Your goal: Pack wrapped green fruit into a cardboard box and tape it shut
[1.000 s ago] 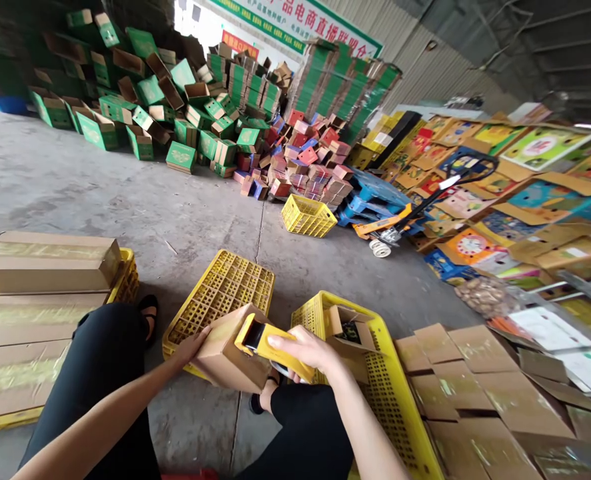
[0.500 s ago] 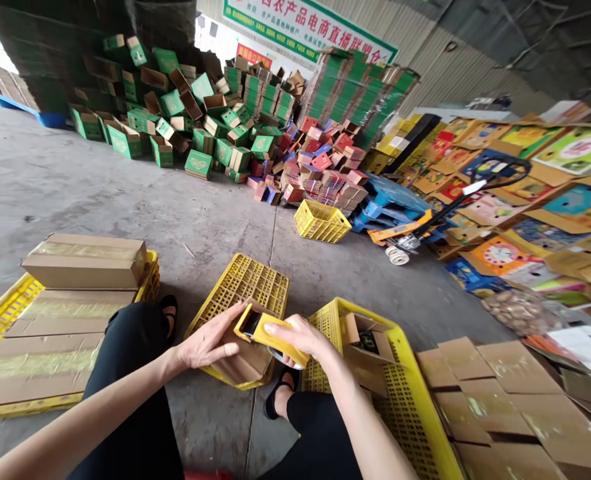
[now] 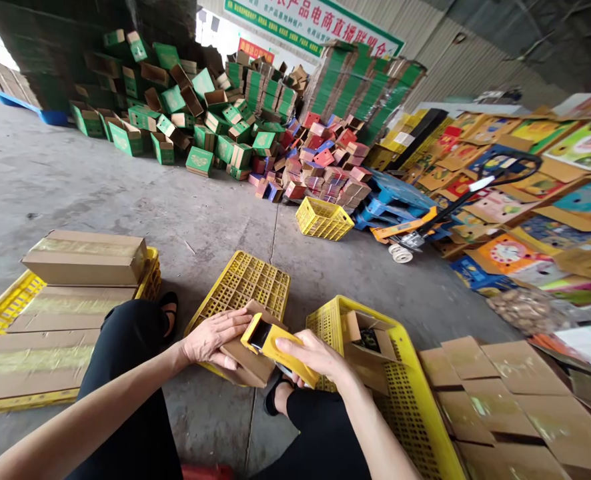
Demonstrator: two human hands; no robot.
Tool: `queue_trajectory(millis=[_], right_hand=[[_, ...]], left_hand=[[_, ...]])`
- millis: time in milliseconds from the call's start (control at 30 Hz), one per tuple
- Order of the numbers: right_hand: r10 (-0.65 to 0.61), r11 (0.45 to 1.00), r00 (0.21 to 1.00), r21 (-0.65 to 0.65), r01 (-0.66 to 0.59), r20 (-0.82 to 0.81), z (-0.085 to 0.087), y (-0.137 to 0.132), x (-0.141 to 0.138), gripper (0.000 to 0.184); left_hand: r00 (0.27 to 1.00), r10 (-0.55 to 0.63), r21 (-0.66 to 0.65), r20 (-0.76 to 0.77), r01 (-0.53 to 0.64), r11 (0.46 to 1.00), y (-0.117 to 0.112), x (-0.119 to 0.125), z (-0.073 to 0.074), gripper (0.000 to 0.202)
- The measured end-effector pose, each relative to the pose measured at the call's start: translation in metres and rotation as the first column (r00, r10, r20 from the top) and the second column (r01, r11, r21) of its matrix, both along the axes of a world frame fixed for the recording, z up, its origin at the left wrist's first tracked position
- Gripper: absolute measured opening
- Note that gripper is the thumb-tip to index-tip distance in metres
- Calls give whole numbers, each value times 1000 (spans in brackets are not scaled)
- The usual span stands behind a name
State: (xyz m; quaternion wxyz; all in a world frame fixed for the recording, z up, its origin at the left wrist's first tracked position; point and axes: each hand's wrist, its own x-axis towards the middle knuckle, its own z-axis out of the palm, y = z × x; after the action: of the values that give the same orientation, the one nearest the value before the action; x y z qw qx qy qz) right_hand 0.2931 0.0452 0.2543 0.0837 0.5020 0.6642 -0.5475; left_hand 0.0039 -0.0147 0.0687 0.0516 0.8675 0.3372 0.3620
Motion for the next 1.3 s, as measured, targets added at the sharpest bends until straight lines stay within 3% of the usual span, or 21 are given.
queue_trajectory(millis=[267,600,767,967,1300], right_hand=[[-51,999,997,14,50,54,2,-7,5,56],[-6,1000,1000,11,5,17,2,-6,6,62],[-22,1000,1000,11,22,7,-1,-4,6,60],[12,1000,1000,18,-12,-10,-1,1,9,62],[21,1000,1000,-13,-21,3,-3,1,15,61]], left_hand=[[999,28,55,-46,-25,998,-4,0,-6,96],[996,78,64,-43,-75,995,-11,4,-13,99],[997,71,39,-41,-69,997,-12,6,3,98],[994,-76,19,-75,77,997,-13,11,29,90],[983,-96,74,-158,108,991,0,10,16,111]])
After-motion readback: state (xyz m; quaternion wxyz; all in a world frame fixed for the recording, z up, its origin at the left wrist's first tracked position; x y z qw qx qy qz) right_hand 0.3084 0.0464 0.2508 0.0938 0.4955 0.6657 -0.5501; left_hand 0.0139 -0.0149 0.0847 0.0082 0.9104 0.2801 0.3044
